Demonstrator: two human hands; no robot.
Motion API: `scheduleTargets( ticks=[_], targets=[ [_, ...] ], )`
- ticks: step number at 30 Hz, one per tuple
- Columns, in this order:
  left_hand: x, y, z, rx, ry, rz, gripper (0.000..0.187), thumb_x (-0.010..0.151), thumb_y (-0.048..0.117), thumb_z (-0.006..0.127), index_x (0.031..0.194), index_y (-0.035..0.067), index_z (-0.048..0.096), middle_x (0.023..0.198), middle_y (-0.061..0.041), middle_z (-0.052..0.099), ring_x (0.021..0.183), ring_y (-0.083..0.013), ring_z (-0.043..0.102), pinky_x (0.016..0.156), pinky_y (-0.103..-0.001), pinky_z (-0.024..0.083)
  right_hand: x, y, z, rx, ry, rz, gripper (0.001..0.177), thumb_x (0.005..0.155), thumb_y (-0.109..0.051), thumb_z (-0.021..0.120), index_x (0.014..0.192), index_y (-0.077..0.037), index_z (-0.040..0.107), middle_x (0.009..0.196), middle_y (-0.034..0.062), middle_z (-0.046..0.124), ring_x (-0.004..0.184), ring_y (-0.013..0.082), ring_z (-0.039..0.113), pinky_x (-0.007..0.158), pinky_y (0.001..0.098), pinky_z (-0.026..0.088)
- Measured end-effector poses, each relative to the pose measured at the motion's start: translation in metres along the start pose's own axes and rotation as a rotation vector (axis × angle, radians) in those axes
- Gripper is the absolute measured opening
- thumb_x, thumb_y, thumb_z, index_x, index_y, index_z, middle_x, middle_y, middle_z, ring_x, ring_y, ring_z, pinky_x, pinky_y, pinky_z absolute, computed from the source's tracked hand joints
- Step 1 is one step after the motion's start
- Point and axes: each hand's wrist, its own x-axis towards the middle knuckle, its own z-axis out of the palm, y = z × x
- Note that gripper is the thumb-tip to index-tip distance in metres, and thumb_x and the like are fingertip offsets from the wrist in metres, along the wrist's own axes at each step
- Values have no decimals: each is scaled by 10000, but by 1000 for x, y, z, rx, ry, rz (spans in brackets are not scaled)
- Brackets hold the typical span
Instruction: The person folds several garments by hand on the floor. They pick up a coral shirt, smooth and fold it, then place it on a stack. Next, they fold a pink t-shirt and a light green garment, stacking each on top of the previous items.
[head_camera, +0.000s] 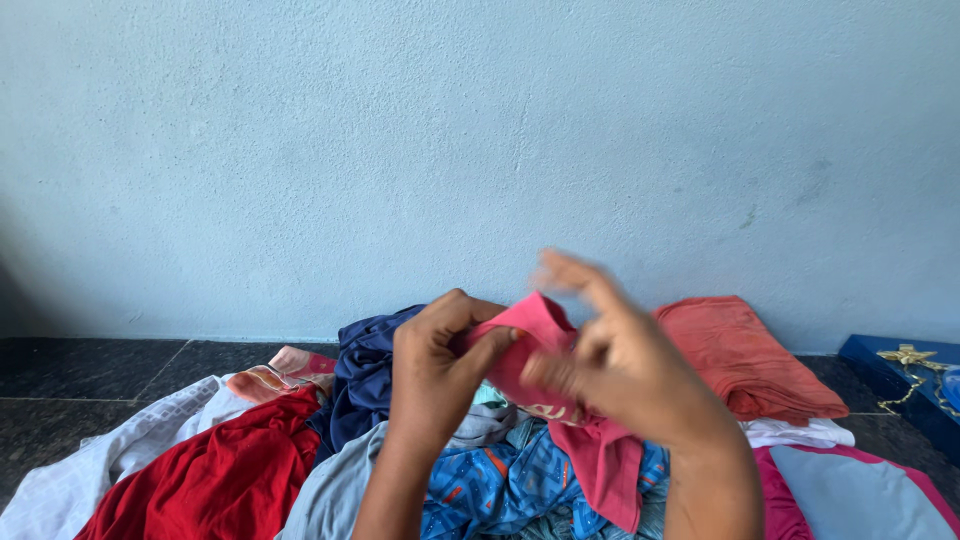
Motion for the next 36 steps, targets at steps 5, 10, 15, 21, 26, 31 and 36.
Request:
scheduleTargets(
  ticks=[5, 10, 15, 21, 26, 31, 36],
  targets=[
    [-2, -2, 8, -281, -64, -330, 199, 802, 94, 839, 915, 26, 690, 749, -30, 718, 669, -65, 621, 592, -236, 508, 3, 8, 19, 188, -149, -39, 442, 783, -63, 757, 1216, -88, 675, 801, -8, 755, 698, 42, 685, 594, 254, 572],
    [3, -24, -9, 148, -185, -229, 153, 810, 91, 831, 831, 2, 708, 719, -35, 747, 657, -62, 670, 612, -219, 513, 11, 24, 15, 310, 97, -3, 175, 835, 26, 672, 979, -36, 749, 771, 37, 722, 673, 42, 646, 595, 239, 533],
    [1, -32, -10, -120, -52, -312, 49, 910, 68, 718, 925, 22, 712, 743, -4, 720, 676, -49, 623, 597, -228, 507, 9, 18, 14, -66, 348, 4, 435, 835, -52, 799, 1240, -66, 641, 832, 50, 679, 571, 69, 583, 526, 253, 459],
    [-3, -23, 1, -84, -55, -132, 87, 886, 56, 764, 956, 7, 747, 838, -24, 676, 704, -57, 607, 610, -234, 505, -4, 12, 23, 239, -163, 133, 709, 870, -85, 823, 1504, -198, 525, 708, 110, 603, 522, 80, 495, 449, 297, 376],
    [-1, -26, 4, -418, -144, -364, 282, 894, 147, 769, 1107, 33, 624, 927, -19, 681, 812, -81, 637, 694, -266, 555, 13, 27, 35, 207, -105, -276, 165, 932, -75, 731, 1080, -8, 705, 814, 8, 717, 754, 7, 630, 633, 204, 534],
    [-7, -41, -13, 290, -369, -26, 557, 611, 164, 922, 1027, 22, 580, 932, -141, 608, 868, -337, 613, 748, -415, 513, 19, 35, 36, 323, 182, -34, 175, 928, -146, 753, 1050, -32, 702, 719, 32, 631, 607, 33, 564, 531, 224, 473],
    [-15, -66, -14, 466, -440, -112, 319, 661, -4, 763, 952, 54, 645, 964, -141, 667, 959, -404, 634, 753, -476, 510, 23, 34, 32, 714, 267, -105, 98, 1029, -127, 652, 1057, -81, 570, 862, 10, 662, 653, 51, 631, 592, 226, 551]
  ],
)
